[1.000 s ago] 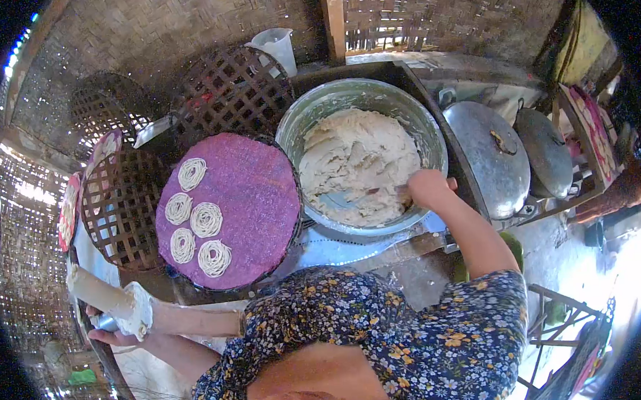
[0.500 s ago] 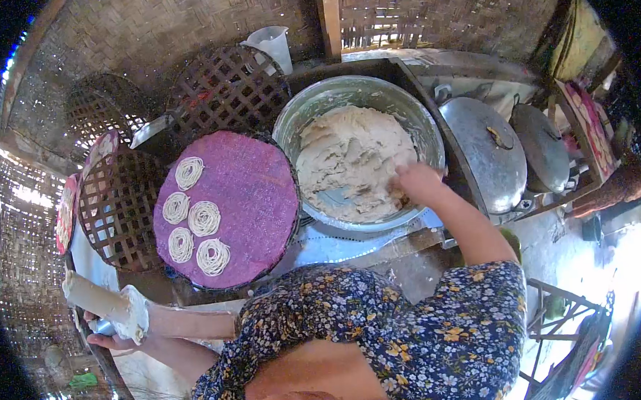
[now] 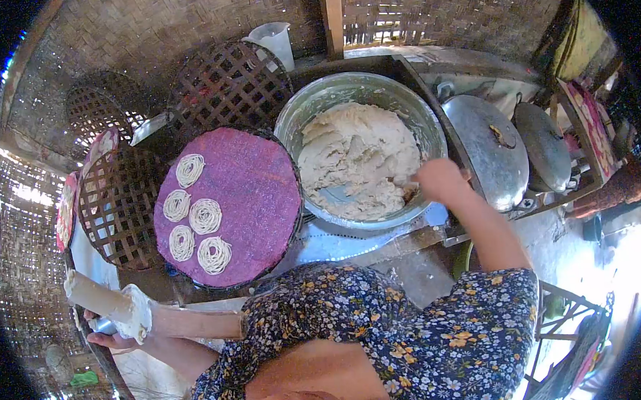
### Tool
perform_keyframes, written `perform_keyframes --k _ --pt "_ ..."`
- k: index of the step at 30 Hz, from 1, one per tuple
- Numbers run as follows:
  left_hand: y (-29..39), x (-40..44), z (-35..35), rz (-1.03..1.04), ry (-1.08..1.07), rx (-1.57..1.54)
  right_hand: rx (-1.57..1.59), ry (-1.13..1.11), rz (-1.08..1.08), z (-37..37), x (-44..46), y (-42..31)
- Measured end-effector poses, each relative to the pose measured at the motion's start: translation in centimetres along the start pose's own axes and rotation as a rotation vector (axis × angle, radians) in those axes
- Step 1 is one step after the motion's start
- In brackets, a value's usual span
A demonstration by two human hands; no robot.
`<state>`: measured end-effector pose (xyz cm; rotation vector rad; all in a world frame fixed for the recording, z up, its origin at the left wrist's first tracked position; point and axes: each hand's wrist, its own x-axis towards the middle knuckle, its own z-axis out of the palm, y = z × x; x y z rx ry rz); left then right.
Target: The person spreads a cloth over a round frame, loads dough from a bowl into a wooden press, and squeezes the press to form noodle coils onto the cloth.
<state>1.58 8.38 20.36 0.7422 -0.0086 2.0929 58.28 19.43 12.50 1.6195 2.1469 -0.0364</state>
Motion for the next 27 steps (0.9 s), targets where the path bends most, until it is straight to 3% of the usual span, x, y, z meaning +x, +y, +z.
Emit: perform_keyframes --k 2,5,8,17,22,27 --pt "0.2 0.0 -0.2 0.041 0.034 0.026 -0.014 -0.04 0.0 0.9 0.4 -1.6" --pt "0.1 0.3 -0.6 0.327 0.206 0.11 0.02 -0.063 -0.021 0.6 0.4 -3.1" --pt "0.0 -0.1 0.0 0.075 0.046 -0.081 0.038 -0.135 -0.038 0.4 0.3 -4.0" --pt "0.1 -0.4 -0.2 -0.054 -0.059 -0.029 0.117 -0.261 -0.092 -1.4 0.3 -6.1" --pt "0.3 -0.2 -0.6 0.017 -0.057 -0.078 0.236 -0.304 -0.144 -2.1 -0.4 -5.5" --pt "1.8 -0.2 -0.6 0.041 -0.034 -0.066 0.315 -0.241 0.049 -3.9 -1.1 -2.9"
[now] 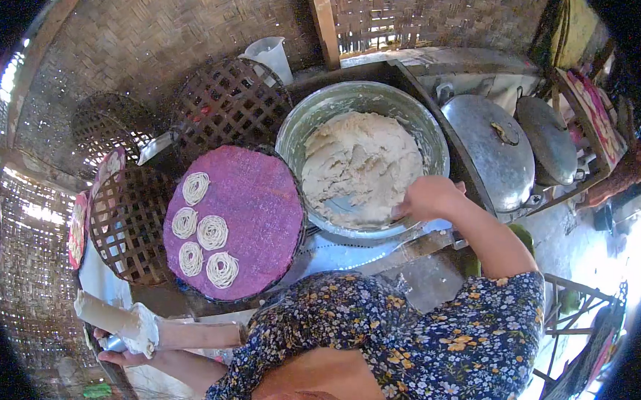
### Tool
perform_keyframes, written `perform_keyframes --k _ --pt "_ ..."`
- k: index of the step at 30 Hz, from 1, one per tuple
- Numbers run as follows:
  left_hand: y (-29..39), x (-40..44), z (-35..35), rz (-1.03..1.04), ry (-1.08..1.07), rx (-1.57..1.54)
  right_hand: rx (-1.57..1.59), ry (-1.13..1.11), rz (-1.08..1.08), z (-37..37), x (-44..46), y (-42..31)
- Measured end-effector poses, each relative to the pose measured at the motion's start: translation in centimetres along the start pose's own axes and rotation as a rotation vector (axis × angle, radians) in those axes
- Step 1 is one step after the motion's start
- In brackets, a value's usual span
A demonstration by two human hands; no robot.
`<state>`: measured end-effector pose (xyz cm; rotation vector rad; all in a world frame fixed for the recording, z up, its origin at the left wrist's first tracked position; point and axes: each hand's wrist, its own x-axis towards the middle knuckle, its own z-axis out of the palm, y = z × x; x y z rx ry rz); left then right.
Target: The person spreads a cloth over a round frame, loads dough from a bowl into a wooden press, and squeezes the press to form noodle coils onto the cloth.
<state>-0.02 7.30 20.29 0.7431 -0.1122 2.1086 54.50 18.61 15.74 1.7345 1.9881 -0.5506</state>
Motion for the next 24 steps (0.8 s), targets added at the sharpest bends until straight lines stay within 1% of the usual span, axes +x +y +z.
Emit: perform_keyframes --k 2,5,8,9,13,15,16,17,18,20,21,22,23,24 --pt "0.0 0.0 0.2 0.008 -0.007 -0.046 -0.072 0.01 0.024 -0.1 0.5 0.5" --pt "-1.0 0.3 0.3 0.029 0.002 -0.046 0.031 0.029 0.005 1.2 2.1 -0.1" --pt "-1.6 0.4 0.3 0.022 0.007 -0.004 0.012 0.026 -0.075 2.9 3.7 -1.0" --pt "-1.8 0.5 0.4 0.018 0.007 0.016 0.04 0.042 -0.067 3.5 4.0 -1.2" --pt "-2.2 0.3 0.8 0.037 0.012 0.152 0.097 0.011 -0.109 4.8 4.3 -0.6" --pt "-2.6 0.3 1.2 0.088 0.04 0.347 0.159 0.04 -0.125 4.4 3.5 -0.4" --pt "-3.7 0.4 2.0 0.037 -0.039 0.401 0.153 0.042 -0.143 4.1 3.2 -0.1" --pt "-5.0 0.8 2.6 -0.052 -0.214 0.455 0.146 0.046 -0.162 3.7 2.8 0.3" --pt "-6.1 1.1 3.4 -0.14 -0.304 0.367 0.138 0.051 -0.182 3.1 2.3 0.7" --pt "-6.2 1.0 3.5 -0.125 -0.067 0.614 0.37 0.095 -0.22 1.6 0.9 1.8" --pt "-6.9 1.2 4.0 -0.196 -0.133 0.659 0.48 0.117 -0.242 0.8 0.0 2.5" --pt "-7.9 1.7 4.6 -0.299 -0.319 0.643 0.513 0.112 -0.281 -0.2 -0.9 3.3" --pt "-8.9 2.0 4.1 -0.262 -0.336 0.743 0.542 0.109 -0.32 -1.3 -2.0 4.1" --pt "-10.1 2.2 3.9 -0.272 -0.339 0.821 0.569 0.109 -0.359 -2.3 -2.8 4.9"
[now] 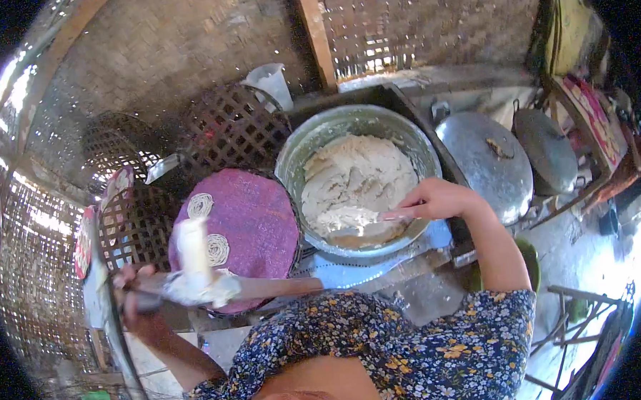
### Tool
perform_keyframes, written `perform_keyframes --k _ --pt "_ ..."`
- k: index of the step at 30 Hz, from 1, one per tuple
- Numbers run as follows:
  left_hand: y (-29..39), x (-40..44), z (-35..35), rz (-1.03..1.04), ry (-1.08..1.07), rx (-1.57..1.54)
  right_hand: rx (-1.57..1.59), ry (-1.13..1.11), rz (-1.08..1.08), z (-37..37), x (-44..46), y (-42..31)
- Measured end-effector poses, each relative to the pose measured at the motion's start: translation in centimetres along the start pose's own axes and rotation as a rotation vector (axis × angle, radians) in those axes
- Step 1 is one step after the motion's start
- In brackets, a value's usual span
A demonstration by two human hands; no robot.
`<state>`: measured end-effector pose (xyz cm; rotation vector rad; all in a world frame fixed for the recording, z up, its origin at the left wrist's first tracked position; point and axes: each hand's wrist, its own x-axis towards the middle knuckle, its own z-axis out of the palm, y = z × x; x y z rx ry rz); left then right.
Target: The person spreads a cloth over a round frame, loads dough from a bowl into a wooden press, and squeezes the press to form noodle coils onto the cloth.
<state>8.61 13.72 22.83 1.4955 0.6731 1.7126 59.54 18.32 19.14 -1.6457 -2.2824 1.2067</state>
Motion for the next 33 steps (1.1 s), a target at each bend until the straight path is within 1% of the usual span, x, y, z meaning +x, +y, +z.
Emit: perform_keyframes --k 1,2,3,5,6,7,9,10,12,13,14,15,16,18,19,21,22,24,25,26,28,29,32,33 --pt "-0.9 0.5 0.7 -0.023 -0.003 0.075 0.029 0.011 -0.002 -1.0 -0.6 0.0" --pt "-1.5 0.8 1.7 -0.089 -0.015 0.12 0.055 0.025 -0.004 -1.9 -1.3 -0.1" --pt "-5.6 0.5 -0.3 0.012 -0.057 0.324 0.078 0.039 -0.007 -2.8 -1.9 -0.1" --pt "-8.0 2.0 1.4 -0.253 -0.117 0.133 0.143 0.119 -0.215 -3.7 -1.9 0.6" --pt "-6.8 3.5 5.0 -0.322 -0.208 0.094 0.179 0.154 -0.32 -4.1 -1.5 1.2" --pt "-5.6 5.0 8.7 -0.393 -0.298 0.061 0.172 0.187 -0.345 -4.8 -1.2 1.1" --pt "-6.4 6.5 11.4 -0.223 -0.485 0.511 0.298 0.117 -0.19 -6.8 -2.3 -0.9" --pt "-7.8 7.2 12.3 -0.273 -0.543 0.624 0.363 0.082 -0.112 -7.6 -2.7 -2.0" --pt "-5.9 8.3 16.1 -0.304 -0.566 0.676 0.418 0.05 -0.202 -8.5 -2.7 -2.7" --pt "-5.9 8.6 16.8 -0.218 -0.628 0.799 0.444 0.024 -0.237 -8.8 -2.7 -3.3" --pt "-6.5 8.6 17.4 -0.224 -0.634 0.865 0.474 -0.003 -0.271 -9.1 -2.7 -3.7" --pt "-7.2 8.8 17.9 -0.177 -0.673 0.888 0.408 -0.074 -0.276 -9.6 -2.4 -3.8" --pt "-8.0 9.0 18.2 -0.133 -0.713 0.909 0.294 -0.029 -0.348 -9.8 -2.2 -4.2" --pt "-9.1 9.0 18.4 -0.148 -0.756 0.952 0.066 0.059 -0.486 -9.8 -1.5 -5.6" --pt "-9.6 9.0 18.3 -0.165 -0.782 0.991 -0.075 0.125 -0.517 -10.6 -2.1 -7.2" --pt "-8.9 9.3 19.2 -0.234 -0.851 1.093 -0.472 0.285 -0.388 -11.5 -3.8 -11.3" --pt "-9.0 9.3 19.5 -0.231 -0.864 1.095 -0.666 0.364 -0.315 -11.4 -4.2 -13.0" --pt "-9.5 9.2 19.9 -0.222 -0.895 1.1 -0.852 0.514 -0.446 -10.1 -3.8 -15.0" --pt "-10.3 8.9 19.9 -0.181 -0.818 1.061 -0.977 0.578 -0.503 -9.0 -3.5 -16.0" --pt "-11.6 8.9 19.6 -0.192 -0.804 1.067 -1.104 0.64 -0.558 -7.8 -3.2 -17.0" --pt "-13.8 9.0 19.3 -0.216 -0.774 1.076 -1.424 0.786 -0.58 -4.3 -0.8 -16.5" --pt "-13.7 9.0 19.2 -0.272 -0.808 1.079 -1.44 0.898 -0.767 -3.4 -0.7 -16.5" --pt "-13.7 8.8 18.6 -0.335 -0.763 1.037 -1.217 0.925 -0.897 -3.0 -0.3 -15.2" --pt "-14.1 8.6 18.5 -0.357 -0.712 1.012 -1.198 0.925 -0.879 -3.5 -0.5 -14.8"
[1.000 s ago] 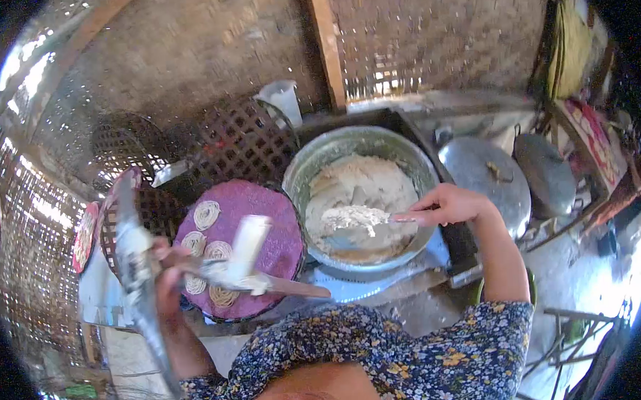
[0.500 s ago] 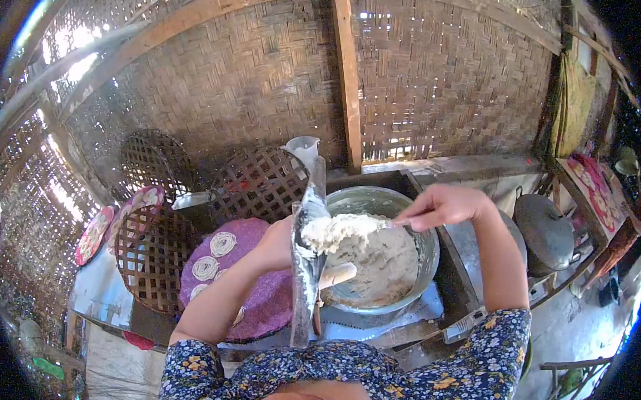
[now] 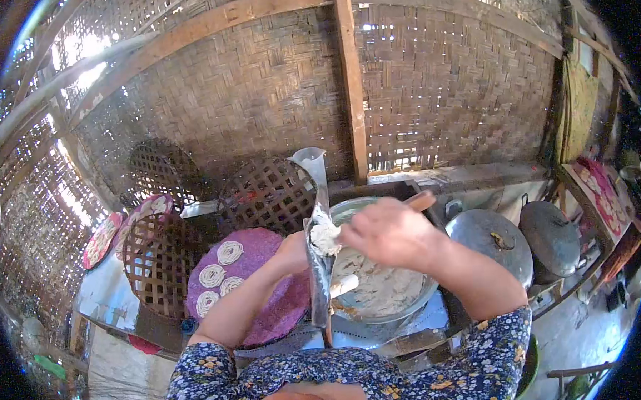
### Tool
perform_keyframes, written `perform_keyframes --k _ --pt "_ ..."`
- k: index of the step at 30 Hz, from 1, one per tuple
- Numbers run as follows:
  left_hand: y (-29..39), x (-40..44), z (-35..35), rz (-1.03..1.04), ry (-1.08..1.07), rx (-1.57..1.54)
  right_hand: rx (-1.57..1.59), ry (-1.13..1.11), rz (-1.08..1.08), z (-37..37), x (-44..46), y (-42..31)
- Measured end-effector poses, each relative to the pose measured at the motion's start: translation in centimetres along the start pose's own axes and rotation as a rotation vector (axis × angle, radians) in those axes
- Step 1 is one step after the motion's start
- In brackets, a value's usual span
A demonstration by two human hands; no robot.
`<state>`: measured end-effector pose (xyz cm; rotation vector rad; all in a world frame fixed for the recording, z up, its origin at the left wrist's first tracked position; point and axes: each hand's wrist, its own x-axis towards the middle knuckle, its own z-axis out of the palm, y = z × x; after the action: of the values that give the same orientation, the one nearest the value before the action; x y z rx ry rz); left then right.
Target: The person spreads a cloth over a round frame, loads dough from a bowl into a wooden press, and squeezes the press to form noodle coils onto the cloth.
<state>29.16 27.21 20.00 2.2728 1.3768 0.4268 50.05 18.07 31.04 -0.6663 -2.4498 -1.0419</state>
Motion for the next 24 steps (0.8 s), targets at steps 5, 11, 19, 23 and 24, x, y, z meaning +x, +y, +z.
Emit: perform_keyframes --k 5,11,19,23,24 --pt "-1.7 0.5 0.0 0.075 0.131 -0.134 0.078 0.021 0.295 -3.7 -2.5 3.8" --pt "-0.9 1.0 0.8 0.049 0.058 -0.053 0.033 0.029 0.33 -4.1 -2.4 5.3" --pt "1.4 1.7 2.0 0.018 0.04 -0.071 0.131 -0.259 0.157 1.8 -0.5 2.3" --pt "-1.7 3.2 3.4 0.023 0.004 -0.028 0.134 -0.221 0.183 2.3 -1.5 1.9" --pt "-2.1 3.1 3.1 0.017 0.012 -0.096 0.082 -0.153 0.217 0.9 -1.6 2.4"
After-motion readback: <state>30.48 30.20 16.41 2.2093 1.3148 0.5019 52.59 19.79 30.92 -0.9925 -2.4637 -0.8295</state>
